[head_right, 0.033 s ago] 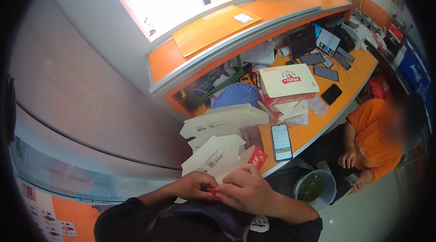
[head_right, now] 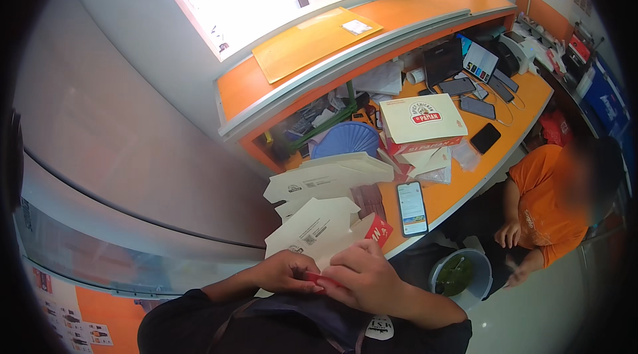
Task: The person folds flat cardboard pieces into small red and white boxes labeled 'SI PAMAN' and stacks them on the counter. The person repeatedly picks up a flat piece, folds the sides, and closes the box.
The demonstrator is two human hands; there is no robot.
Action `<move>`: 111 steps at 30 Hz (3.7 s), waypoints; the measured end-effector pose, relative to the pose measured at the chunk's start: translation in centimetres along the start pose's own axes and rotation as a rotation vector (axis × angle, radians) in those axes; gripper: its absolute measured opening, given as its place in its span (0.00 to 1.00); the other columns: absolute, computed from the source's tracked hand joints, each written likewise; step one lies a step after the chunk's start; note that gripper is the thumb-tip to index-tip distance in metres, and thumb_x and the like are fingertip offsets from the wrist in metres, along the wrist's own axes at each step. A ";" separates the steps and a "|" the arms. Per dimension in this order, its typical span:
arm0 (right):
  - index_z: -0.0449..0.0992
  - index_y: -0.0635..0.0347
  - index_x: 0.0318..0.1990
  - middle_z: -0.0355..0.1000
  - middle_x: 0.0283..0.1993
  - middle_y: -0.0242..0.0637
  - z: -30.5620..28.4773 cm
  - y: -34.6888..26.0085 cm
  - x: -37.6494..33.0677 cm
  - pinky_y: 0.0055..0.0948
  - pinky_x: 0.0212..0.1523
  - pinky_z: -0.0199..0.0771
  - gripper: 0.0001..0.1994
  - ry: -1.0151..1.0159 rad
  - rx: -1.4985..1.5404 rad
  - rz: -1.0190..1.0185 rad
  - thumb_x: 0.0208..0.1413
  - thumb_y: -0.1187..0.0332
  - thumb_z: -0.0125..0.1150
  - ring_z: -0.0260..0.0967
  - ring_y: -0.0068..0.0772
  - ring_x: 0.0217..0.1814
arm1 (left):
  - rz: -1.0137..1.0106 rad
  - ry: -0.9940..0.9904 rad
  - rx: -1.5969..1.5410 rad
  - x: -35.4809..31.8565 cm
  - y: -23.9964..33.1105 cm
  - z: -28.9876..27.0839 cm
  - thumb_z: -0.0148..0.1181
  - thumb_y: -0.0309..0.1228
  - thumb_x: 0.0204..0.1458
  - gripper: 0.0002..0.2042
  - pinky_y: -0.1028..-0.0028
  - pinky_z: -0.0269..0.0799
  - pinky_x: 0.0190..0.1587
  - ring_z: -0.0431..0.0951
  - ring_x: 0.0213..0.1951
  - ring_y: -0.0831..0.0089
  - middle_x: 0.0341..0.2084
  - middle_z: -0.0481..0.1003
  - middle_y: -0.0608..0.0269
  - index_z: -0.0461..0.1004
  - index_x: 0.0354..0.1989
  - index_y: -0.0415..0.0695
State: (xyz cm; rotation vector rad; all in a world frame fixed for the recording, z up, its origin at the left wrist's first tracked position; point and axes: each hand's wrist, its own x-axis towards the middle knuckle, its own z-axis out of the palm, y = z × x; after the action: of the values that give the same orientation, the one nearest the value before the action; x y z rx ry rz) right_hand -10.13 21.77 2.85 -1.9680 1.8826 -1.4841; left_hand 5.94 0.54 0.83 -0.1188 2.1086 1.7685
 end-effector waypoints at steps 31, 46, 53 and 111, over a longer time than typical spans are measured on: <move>0.81 0.60 0.41 0.75 0.38 0.36 -0.2 3.4 1.2 0.26 0.34 0.72 0.13 0.509 -0.018 0.214 0.52 0.70 0.79 0.73 0.28 0.36 | -0.001 0.284 -0.169 2.4 7.1 -2.5 0.71 0.21 0.57 0.11 0.76 0.80 0.43 0.82 0.40 0.79 0.39 0.84 0.60 0.80 0.46 0.34; 0.85 0.54 0.47 0.74 0.44 0.35 -2.8 1.9 0.8 0.41 0.44 0.71 0.19 0.011 -0.129 0.089 0.45 0.70 0.79 0.71 0.40 0.43 | 0.134 0.221 0.204 2.4 7.9 -2.2 0.62 0.22 0.61 0.17 0.70 0.80 0.45 0.86 0.39 0.69 0.37 0.86 0.55 0.74 0.58 0.40; 0.84 0.53 0.51 0.77 0.45 0.35 -3.9 0.9 2.4 0.40 0.47 0.68 0.20 -0.199 -0.161 0.058 0.50 0.64 0.78 0.72 0.41 0.44 | 0.253 0.256 0.267 2.0 7.8 -2.3 0.65 0.26 0.62 0.20 0.69 0.81 0.45 0.87 0.40 0.65 0.39 0.87 0.57 0.73 0.62 0.42; 0.79 0.57 0.48 0.77 0.40 0.38 -0.1 1.2 3.1 0.40 0.52 0.67 0.14 -0.108 0.197 0.160 0.56 0.69 0.72 0.74 0.43 0.44 | 0.408 0.576 0.755 -0.8 7.0 -1.0 0.77 0.25 0.48 0.12 0.68 0.82 0.44 0.86 0.42 0.61 0.45 0.83 0.60 0.82 0.41 0.44</move>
State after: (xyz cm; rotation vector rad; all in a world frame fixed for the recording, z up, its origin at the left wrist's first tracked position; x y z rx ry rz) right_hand -11.70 19.08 4.02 -1.7319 1.7317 -1.4278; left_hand 4.31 0.83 7.79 0.0193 3.2725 1.0519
